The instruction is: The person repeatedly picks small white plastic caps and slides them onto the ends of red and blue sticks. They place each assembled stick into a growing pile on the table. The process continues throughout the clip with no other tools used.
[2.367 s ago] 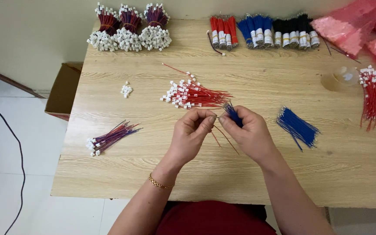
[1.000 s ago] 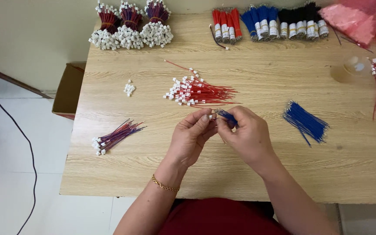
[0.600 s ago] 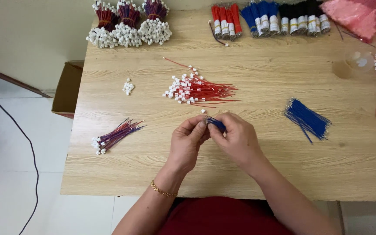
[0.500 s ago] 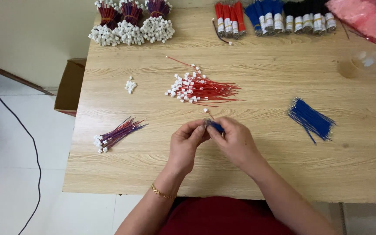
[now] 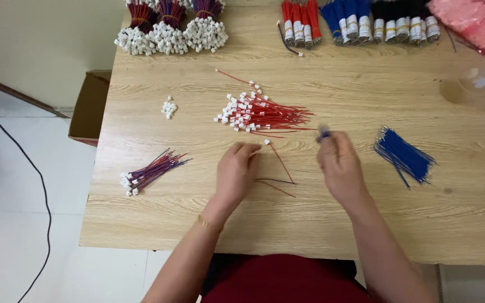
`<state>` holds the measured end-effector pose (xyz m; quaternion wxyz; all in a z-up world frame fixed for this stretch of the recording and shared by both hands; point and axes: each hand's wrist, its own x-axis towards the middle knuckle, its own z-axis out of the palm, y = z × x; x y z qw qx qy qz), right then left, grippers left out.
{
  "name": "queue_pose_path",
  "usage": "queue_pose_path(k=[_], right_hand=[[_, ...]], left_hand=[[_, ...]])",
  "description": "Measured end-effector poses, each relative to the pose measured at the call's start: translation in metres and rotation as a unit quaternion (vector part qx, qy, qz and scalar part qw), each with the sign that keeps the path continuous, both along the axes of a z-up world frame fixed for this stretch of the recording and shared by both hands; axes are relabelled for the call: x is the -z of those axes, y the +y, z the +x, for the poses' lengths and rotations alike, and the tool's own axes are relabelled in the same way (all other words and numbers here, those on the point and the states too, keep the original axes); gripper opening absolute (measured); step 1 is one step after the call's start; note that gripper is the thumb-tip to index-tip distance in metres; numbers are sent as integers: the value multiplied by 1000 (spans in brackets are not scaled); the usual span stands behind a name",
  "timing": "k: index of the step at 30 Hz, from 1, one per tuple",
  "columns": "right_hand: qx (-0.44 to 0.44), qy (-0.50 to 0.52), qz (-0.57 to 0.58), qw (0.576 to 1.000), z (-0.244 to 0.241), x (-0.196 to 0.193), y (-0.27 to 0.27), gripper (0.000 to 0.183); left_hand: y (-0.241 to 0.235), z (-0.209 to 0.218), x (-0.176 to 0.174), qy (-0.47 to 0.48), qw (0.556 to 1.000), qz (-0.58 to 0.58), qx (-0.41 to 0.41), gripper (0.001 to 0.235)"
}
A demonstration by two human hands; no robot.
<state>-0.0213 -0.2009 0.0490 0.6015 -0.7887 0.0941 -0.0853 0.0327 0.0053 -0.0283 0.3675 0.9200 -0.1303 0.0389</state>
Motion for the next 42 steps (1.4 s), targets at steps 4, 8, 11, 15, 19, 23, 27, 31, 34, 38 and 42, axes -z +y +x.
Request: queue_pose_path(k=[4, 8, 11, 15, 19, 23, 27, 31, 34, 38, 42], right_hand=[[-42, 37, 41, 998, 4, 24, -2, 19], [-61, 58, 109, 990, 9, 44, -5, 16], [-59, 59, 119, 989, 8, 33, -1, 12], [-49, 56, 110, 991, 5, 15, 6, 6], [-57, 44, 118, 990, 8, -11, 18, 9], [-66, 48, 92, 992, 4, -15, 21, 5], [-63, 21, 40, 997, -1, -24, 26, 7], [-78, 3, -30, 996, -5, -20, 26, 8], [-90, -22, -80, 992, -6, -15, 26, 10], [-78, -44, -163, 983, -5, -21, 26, 11], [-91, -68, -183, 976, -3, -28, 30, 9]], left_hand=[[-19, 30, 22, -64, 993, 93, 43, 23], [-19, 39, 32, -85, 985, 132, 74, 8], [-16, 35, 29, -118, 981, 136, 75, 6], [-3, 22, -1, -53, 993, 1, 107, 11], [-1, -1, -38, 13, 982, -172, 73, 11], [-3, -13, -33, 150, 902, -401, 45, 15], [-9, -27, -28, 243, 809, -534, 20, 16], [-14, -31, -23, 248, 779, -576, 5, 14], [-14, -33, -26, 248, 774, -582, 6, 13], [-15, -36, -29, 278, 739, -614, -6, 18], [-15, -34, -21, 314, 685, -657, -12, 19]])
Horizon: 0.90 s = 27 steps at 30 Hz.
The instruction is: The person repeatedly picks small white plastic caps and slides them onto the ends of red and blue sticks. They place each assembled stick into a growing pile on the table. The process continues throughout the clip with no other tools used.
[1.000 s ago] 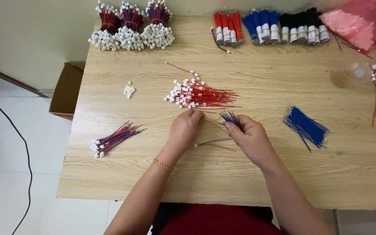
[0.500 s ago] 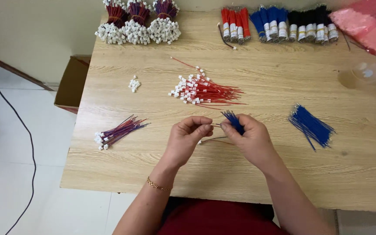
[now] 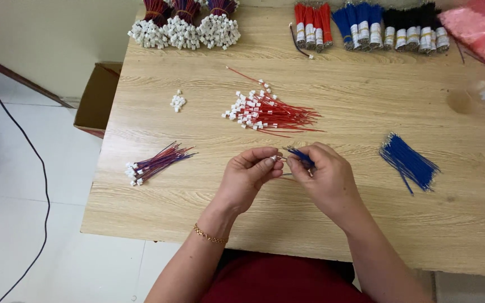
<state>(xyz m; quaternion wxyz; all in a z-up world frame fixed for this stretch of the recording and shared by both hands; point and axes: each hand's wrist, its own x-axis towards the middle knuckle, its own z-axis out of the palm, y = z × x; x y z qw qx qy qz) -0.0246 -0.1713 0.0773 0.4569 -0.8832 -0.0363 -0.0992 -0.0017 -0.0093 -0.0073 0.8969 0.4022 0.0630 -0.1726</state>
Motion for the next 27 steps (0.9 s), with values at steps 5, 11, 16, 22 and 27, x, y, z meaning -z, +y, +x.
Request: queue_pose_path(k=[5, 11, 16, 22, 27], right_hand=[[-11, 17, 33, 999, 1, 2, 1, 11], [-3, 27, 44, 999, 1, 4, 3, 11], [8, 25, -9, 1000, 0, 6, 3, 10], [20, 30, 2, 999, -4, 6, 5, 12], [20, 45, 22, 999, 0, 12, 2, 12]], left_hand=[[3, 2, -11, 32, 999, -35, 12, 21], [4, 0, -7, 40, 998, -54, 19, 22], [1, -2, 0, 20, 1000, -19, 14, 21], [0, -3, -3, -23, 999, 41, -12, 19], [-3, -4, -2, -34, 998, 49, -8, 18]])
